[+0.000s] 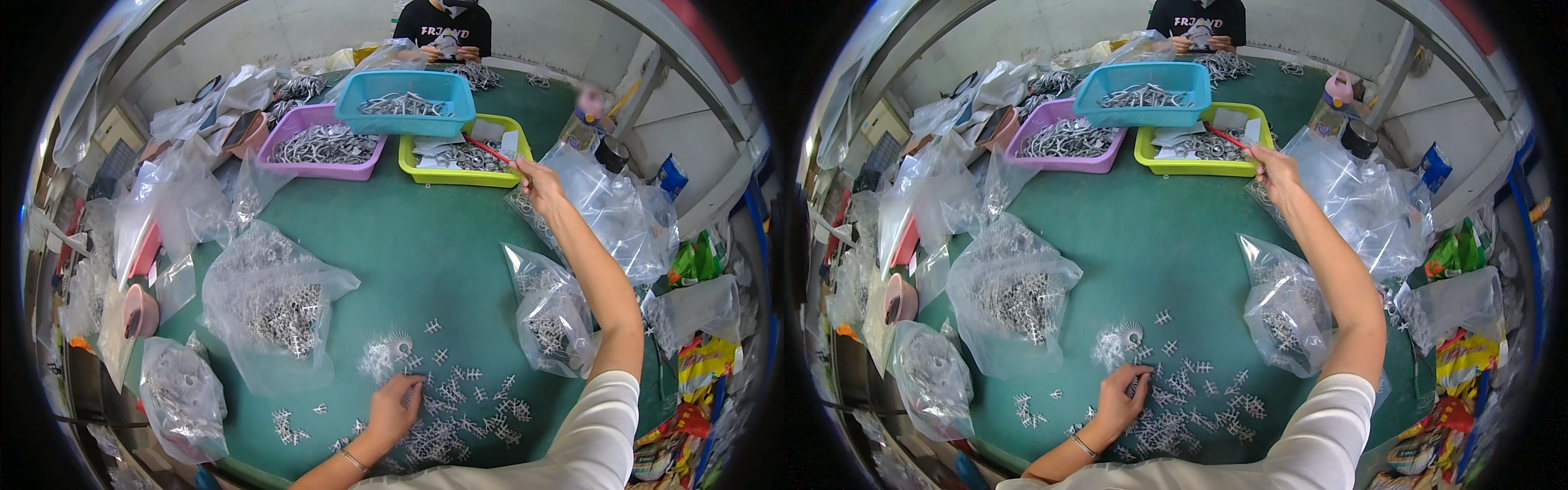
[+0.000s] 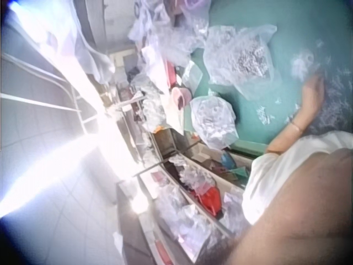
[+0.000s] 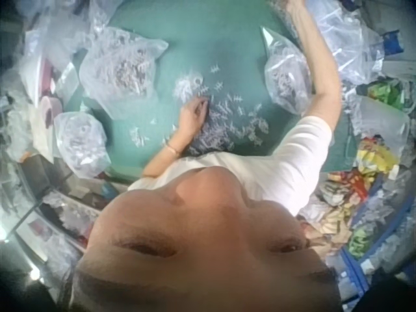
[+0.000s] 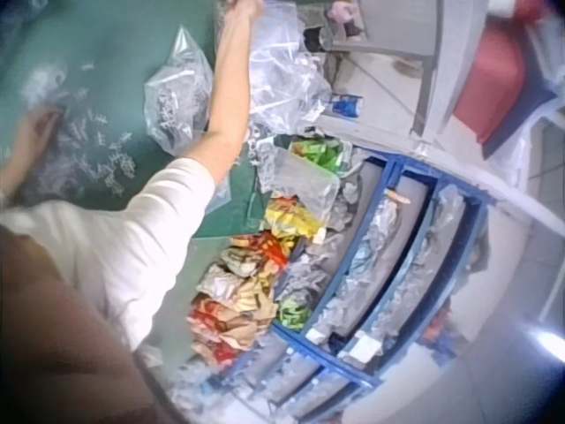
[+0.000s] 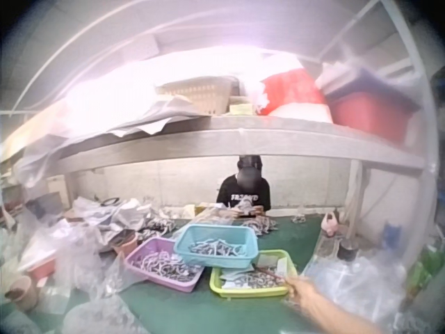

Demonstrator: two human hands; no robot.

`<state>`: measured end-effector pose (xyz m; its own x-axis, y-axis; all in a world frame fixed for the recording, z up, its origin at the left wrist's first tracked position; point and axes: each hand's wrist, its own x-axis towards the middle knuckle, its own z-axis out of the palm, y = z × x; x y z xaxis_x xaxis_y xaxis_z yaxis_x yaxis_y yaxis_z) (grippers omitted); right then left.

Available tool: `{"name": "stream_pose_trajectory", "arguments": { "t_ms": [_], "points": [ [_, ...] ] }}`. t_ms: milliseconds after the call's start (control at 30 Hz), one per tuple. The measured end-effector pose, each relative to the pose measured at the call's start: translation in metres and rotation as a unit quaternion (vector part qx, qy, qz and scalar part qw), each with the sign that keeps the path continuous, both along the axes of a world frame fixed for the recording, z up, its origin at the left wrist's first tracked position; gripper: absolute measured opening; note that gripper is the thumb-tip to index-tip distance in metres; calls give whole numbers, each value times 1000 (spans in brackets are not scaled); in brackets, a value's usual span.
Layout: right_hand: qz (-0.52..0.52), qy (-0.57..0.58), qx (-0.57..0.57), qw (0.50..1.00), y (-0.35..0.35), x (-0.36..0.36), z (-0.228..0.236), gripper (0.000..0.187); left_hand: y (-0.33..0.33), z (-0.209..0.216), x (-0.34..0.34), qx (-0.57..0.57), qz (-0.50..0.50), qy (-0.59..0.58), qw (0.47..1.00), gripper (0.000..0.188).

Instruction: The person is assembling decorative metal objects by hand, picking small silver star-shaped pieces from a pile and inserting them into slots on a circular metal base.

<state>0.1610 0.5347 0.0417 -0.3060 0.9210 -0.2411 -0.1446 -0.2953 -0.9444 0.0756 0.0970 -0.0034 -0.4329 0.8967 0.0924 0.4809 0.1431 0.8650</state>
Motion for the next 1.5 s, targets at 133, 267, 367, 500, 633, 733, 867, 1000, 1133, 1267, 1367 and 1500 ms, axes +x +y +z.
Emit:
{"name": "stream_pose_trajectory", "arguments": {
  "t_ms": [133,267,367,500,633,733,867,1000,1133,1267,1367,1500],
  "points": [
    [14,21,-21,999,-8,-2,1,19,1,6,0,-19,3,-1,1000,11],
    [12,39,-30,999,32,-12,-9,14,1,6,0,-11,2,2,1000,11],
    [-51,150,40,987,86,-45,26,7,2,7,2,-7,2,1,1000,10],
    [-60,70,45,995,114,-61,34,5,2,6,1,-13,-2,-1,1000,10],
    [-8,72,16,997,97,-63,19,3,0,2,1,4,3,1,1000,11],
    [-14,64,16,998,87,-49,16,18,-1,3,1,-5,2,1,1000,11],
    [-11,22,-12,1000,76,-30,21,36,-1,-1,2,24,2,17,1000,10],
    [-21,14,40,999,58,-36,42,36,-1,-5,1,44,-2,43,998,10],
    [22,70,9,997,45,-14,53,33,1,-2,5,32,-8,33,999,10],
    [140,99,36,985,-60,2,85,32,-4,-13,3,51,8,62,997,10],
    [214,80,57,972,-136,31,104,31,-1,-18,3,80,6,71,994,10],
    [287,-18,95,953,-232,64,109,29,-3,-23,2,71,2,69,995,11]
  ]
}}
